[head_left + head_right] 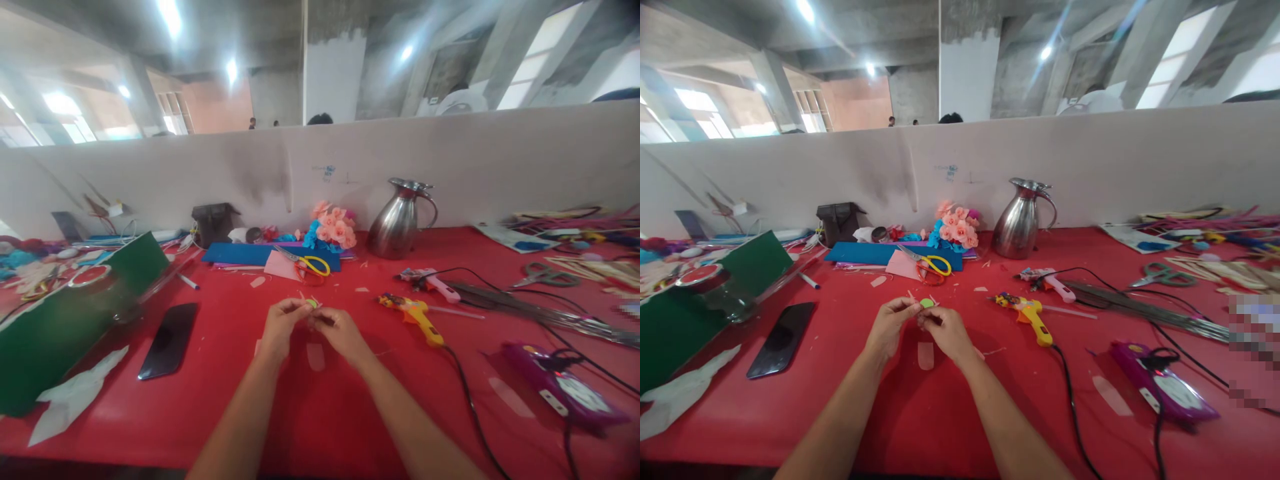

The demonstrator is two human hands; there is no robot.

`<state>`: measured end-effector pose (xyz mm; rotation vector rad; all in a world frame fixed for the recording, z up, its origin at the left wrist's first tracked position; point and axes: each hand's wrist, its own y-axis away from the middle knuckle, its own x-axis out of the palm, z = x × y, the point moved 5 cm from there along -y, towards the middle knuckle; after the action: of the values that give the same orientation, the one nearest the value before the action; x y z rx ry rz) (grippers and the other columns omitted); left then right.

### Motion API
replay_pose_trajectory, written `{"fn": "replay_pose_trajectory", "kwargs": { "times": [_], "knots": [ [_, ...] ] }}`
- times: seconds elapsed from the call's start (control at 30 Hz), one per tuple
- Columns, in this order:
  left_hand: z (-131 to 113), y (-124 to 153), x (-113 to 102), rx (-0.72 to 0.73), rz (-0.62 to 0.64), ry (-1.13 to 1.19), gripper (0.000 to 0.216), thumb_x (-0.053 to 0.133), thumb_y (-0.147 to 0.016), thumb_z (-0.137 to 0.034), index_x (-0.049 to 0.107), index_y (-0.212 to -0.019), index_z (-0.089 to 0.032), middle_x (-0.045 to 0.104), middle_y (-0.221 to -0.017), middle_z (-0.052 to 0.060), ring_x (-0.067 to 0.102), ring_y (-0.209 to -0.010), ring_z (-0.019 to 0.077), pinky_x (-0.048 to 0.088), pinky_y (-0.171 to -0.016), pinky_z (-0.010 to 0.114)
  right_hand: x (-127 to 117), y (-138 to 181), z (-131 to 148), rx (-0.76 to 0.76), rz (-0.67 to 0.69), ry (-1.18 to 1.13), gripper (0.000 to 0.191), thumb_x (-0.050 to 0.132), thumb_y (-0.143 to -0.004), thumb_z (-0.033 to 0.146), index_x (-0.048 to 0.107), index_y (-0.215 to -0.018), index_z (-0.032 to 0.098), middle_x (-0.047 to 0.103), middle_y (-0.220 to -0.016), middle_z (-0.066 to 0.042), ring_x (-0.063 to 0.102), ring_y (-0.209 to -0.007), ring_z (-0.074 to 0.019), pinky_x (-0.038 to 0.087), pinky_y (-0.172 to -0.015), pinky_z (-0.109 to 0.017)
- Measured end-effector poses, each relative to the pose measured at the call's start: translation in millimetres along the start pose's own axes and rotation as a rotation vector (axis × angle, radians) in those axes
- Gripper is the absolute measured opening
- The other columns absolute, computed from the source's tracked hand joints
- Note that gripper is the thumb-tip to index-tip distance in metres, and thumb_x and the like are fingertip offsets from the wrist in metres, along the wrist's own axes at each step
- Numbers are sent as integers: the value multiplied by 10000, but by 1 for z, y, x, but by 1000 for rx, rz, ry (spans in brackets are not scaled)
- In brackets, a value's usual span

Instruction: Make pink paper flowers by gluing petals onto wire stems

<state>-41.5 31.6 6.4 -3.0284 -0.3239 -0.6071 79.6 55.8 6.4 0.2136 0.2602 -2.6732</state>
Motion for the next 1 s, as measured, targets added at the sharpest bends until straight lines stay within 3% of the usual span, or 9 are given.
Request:
{"fn": "replay_pose_trajectory", "kwargs": {
  "times": [0.13,0.27,0.63,0.83,1.0],
  "knots": [
    [-4,0,-4,37,-70,-41,124,731,-576,-242,662,-629,-154,637,-624,-4,544,-609,95,413,-662,223,-13,1,7,-42,-144,-11,156,577,-726,325,650,-781,199,672,-782,-25,600,-736,-180,450,-710,-305],
    [-7,3,-1,32,-52,-166,133,717,-584,-257,671,-626,-140,636,-614,12,541,-597,105,405,-631,226,-23,4,16,-118,-282,-13,164,600,-723,352,609,-780,198,639,-766,-25,575,-717,-167,440,-673,-281],
    [-8,2,3,192,-63,-610,79,640,-637,-233,685,-617,-171,662,-626,17,567,-639,149,419,-651,266,-14,5,16,-105,-256,2,143,585,-737,329,620,-777,196,652,-776,-19,586,-701,-154,434,-650,-271],
    [-16,6,7,414,-95,-911,53,647,-669,-225,694,-648,-212,688,-681,20,565,-688,160,394,-683,287,-16,3,9,-49,-280,36,92,567,-716,274,599,-701,189,618,-687,4,547,-627,-136,414,-610,-256],
    [-21,11,10,541,-132,-1127,53,647,-694,-226,688,-661,-235,703,-724,17,549,-758,181,314,-796,360,-17,2,1,23,-291,-13,71,573,-687,257,594,-671,191,601,-665,15,522,-628,-130,398,-619,-253]
  ]
}}
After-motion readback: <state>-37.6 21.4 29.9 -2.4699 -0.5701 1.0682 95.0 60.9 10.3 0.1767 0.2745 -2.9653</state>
